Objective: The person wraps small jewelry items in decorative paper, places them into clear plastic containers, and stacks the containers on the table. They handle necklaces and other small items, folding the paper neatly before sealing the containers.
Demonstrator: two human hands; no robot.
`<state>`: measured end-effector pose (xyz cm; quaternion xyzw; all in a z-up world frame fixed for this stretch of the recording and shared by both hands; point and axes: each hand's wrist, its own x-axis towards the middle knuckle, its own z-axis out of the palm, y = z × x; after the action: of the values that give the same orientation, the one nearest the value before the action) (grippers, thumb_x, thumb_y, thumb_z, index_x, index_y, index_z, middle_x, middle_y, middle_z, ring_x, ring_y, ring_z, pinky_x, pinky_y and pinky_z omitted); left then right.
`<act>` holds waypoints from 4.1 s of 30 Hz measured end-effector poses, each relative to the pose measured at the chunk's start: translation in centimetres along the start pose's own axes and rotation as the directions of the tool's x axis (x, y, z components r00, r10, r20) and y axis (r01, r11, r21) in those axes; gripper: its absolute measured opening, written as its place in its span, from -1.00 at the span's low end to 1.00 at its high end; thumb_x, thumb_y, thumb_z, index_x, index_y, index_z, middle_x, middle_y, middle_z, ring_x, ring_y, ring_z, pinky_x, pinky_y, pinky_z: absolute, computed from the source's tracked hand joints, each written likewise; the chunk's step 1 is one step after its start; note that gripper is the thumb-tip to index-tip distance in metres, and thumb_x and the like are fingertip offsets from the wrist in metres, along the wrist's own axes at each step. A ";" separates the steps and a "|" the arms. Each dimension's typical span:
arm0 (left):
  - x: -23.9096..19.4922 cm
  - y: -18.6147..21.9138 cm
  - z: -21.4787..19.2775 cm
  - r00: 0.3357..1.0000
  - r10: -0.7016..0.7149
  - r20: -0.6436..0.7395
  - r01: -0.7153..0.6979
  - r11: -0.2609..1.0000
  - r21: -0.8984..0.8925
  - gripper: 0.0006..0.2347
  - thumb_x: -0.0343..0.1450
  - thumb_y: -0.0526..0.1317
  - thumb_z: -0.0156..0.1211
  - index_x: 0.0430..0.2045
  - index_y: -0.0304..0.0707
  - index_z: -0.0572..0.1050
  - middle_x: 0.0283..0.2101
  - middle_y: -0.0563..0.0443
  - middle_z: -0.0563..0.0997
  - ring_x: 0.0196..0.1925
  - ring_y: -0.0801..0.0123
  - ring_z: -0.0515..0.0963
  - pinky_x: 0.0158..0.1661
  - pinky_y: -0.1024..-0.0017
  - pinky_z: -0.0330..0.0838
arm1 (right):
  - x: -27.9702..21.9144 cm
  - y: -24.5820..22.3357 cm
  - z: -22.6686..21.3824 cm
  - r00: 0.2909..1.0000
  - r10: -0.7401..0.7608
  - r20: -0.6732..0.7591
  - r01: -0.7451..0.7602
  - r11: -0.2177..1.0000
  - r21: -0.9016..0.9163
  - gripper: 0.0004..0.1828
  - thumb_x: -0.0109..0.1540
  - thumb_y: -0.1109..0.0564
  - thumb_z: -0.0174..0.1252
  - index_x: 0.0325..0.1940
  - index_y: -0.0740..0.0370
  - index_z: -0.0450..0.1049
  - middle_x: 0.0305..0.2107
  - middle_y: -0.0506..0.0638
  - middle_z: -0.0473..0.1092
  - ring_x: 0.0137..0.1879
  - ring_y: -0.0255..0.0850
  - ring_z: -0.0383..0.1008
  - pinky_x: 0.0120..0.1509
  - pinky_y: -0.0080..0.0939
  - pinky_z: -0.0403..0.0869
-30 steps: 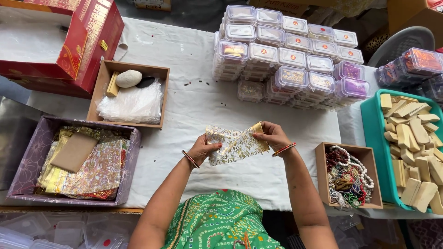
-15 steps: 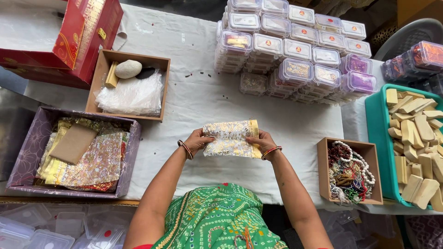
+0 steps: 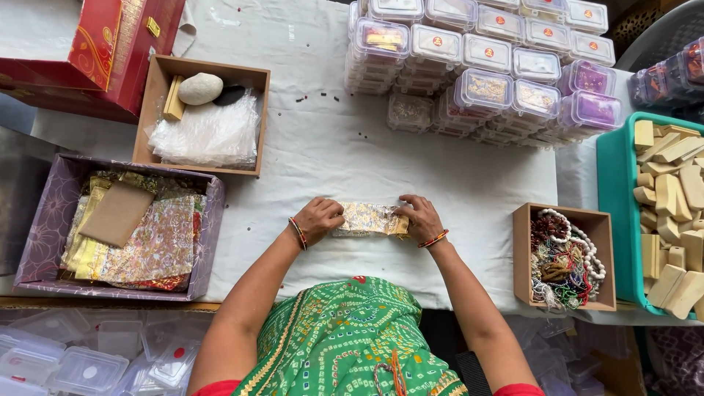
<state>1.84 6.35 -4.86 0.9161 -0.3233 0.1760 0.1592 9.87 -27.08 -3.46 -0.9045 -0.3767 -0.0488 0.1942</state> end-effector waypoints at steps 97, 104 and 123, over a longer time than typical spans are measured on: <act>6.0 3.7 1.7 0.351 -0.604 0.715 0.924 0.100 -0.370 -0.58 0.38 0.10 0.16 -0.40 -0.37 0.68 -0.43 -0.17 0.71 -0.42 0.18 0.75 -0.28 0.30 0.62 | 5.3 -0.5 4.2 0.684 0.573 0.452 -0.664 0.232 0.710 -0.81 0.11 0.42 0.25 -0.29 0.32 0.40 -0.35 0.01 0.47 -0.22 -0.24 0.47 -0.19 -0.25 0.48; 4.9 5.3 1.4 0.513 -0.818 0.260 0.858 0.480 -0.182 -0.71 0.33 -0.09 0.26 -0.14 -0.16 0.65 -0.01 -0.15 0.52 -0.06 0.07 0.54 -0.16 0.17 0.48 | 6.0 -1.9 3.8 0.601 0.688 0.407 -0.777 0.384 0.498 -0.73 0.13 0.23 0.29 -0.09 0.30 0.55 -0.26 0.00 0.57 -0.16 -0.26 0.55 -0.02 -0.26 0.49; 4.9 3.0 5.3 0.538 -0.766 0.351 0.814 0.364 -0.454 -0.79 0.39 -0.25 0.06 -0.21 -0.18 0.62 -0.09 -0.09 0.54 -0.07 0.11 0.61 -0.01 0.19 0.48 | 2.7 -10.7 0.2 0.975 0.154 -0.157 -0.134 0.982 0.134 -0.86 0.12 0.25 0.29 -0.24 0.15 0.58 -0.31 -0.04 0.47 -0.19 -0.09 0.48 -0.08 -0.06 0.40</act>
<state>4.63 -0.61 -6.95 0.8699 0.1133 -0.0641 0.4758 4.22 -18.35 0.36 -0.9084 -0.2947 -0.0869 0.2835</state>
